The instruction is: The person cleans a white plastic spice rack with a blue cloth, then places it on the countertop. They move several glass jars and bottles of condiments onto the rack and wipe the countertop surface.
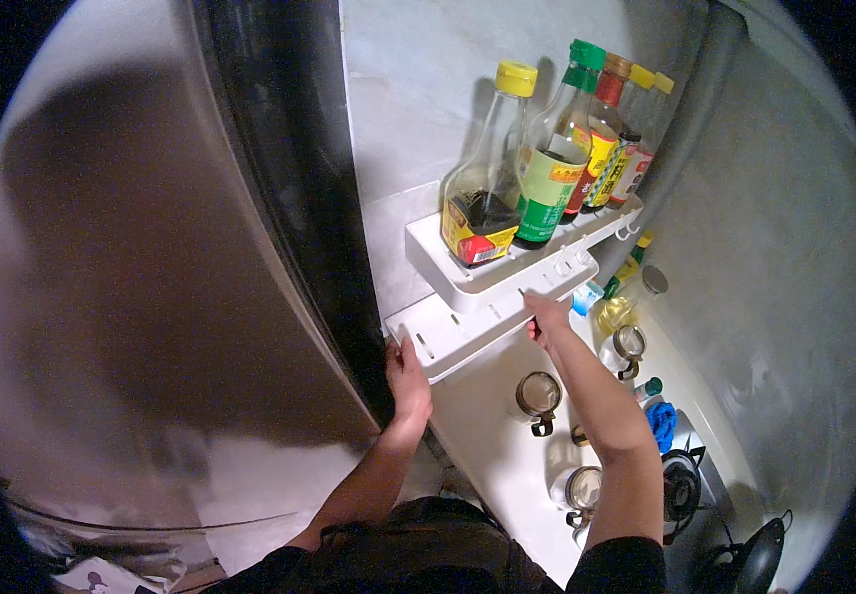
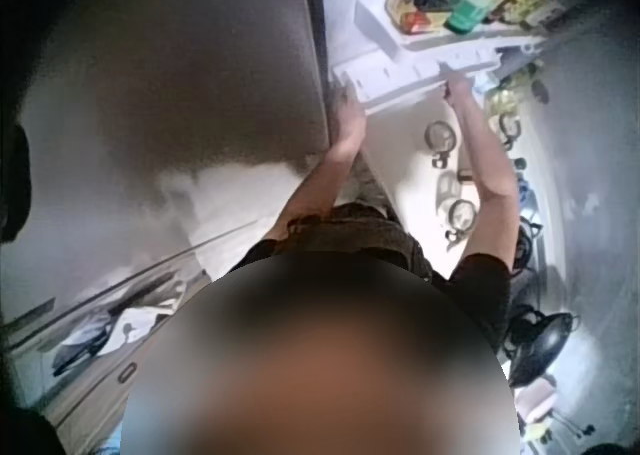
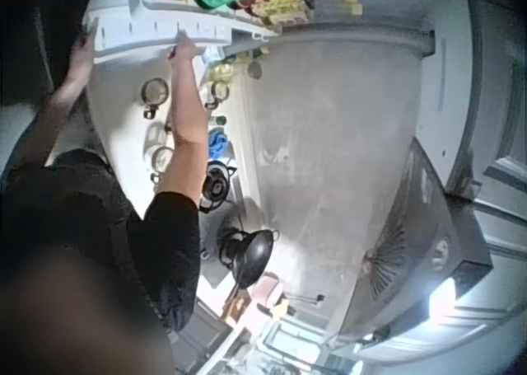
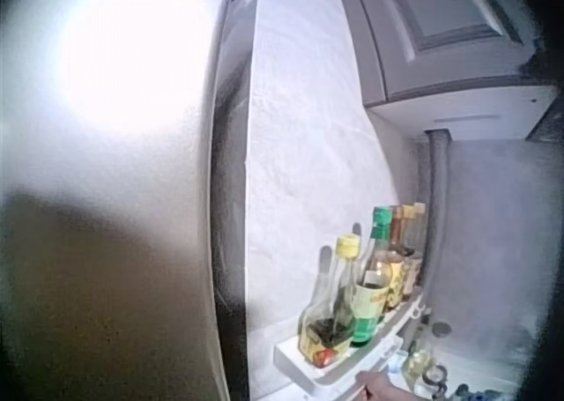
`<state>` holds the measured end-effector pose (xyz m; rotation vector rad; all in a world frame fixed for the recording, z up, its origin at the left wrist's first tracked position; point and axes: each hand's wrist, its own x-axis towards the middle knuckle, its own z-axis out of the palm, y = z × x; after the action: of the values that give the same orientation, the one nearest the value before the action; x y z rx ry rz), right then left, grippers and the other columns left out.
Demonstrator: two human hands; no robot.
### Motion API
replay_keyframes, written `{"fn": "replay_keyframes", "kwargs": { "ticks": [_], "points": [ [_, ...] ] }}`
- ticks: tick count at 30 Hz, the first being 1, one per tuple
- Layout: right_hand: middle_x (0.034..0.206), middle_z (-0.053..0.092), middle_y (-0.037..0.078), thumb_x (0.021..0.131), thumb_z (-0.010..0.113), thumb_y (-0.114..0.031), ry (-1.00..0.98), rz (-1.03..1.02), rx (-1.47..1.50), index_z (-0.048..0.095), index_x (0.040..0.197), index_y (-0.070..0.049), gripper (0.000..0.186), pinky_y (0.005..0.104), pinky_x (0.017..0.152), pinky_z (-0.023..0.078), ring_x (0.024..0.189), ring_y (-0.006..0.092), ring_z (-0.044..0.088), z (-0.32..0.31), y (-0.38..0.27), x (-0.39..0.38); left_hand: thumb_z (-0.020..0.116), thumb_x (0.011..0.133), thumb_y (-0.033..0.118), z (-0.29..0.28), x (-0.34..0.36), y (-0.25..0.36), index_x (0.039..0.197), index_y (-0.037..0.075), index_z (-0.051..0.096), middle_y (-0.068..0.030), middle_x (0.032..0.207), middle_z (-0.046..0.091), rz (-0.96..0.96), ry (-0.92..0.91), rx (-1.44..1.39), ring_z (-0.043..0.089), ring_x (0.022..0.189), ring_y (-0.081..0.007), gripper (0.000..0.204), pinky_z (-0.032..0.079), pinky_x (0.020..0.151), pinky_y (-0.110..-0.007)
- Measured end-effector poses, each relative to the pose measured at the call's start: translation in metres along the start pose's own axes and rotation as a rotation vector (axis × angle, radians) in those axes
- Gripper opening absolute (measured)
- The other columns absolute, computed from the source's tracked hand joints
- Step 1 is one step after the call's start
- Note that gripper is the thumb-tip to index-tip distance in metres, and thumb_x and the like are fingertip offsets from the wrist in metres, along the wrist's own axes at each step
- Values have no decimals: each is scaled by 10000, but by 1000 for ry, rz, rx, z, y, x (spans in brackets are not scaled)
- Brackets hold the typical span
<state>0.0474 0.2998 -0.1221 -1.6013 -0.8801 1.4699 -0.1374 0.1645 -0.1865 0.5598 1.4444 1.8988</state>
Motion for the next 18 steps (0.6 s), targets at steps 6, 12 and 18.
{"fn": "replay_keyframes", "kwargs": {
  "ticks": [6,12,18],
  "points": [
    [591,437,2,826,585,-211,4,23,-28,525,820,-104,123,251,308,287,377,102,350,-5,11,13,437,933,301,-1,-11,18,1246,-98,362,-211,1241,456,-30,-64,37,467,1104,-243,512,347,950,-316],
    [615,431,2,827,580,-203,8,99,-45,558,931,-100,148,233,308,268,385,84,335,-6,10,26,434,929,336,5,-11,39,1280,-102,315,-240,1284,409,-127,-51,2,445,1144,-271,574,338,970,-330],
    [578,408,-6,828,565,-189,-4,103,-100,537,872,-87,115,240,312,263,392,87,335,1,5,20,431,940,316,6,-8,27,1262,-98,320,-262,1225,448,-97,35,-10,481,1095,-294,536,358,938,-336]
  ]
}}
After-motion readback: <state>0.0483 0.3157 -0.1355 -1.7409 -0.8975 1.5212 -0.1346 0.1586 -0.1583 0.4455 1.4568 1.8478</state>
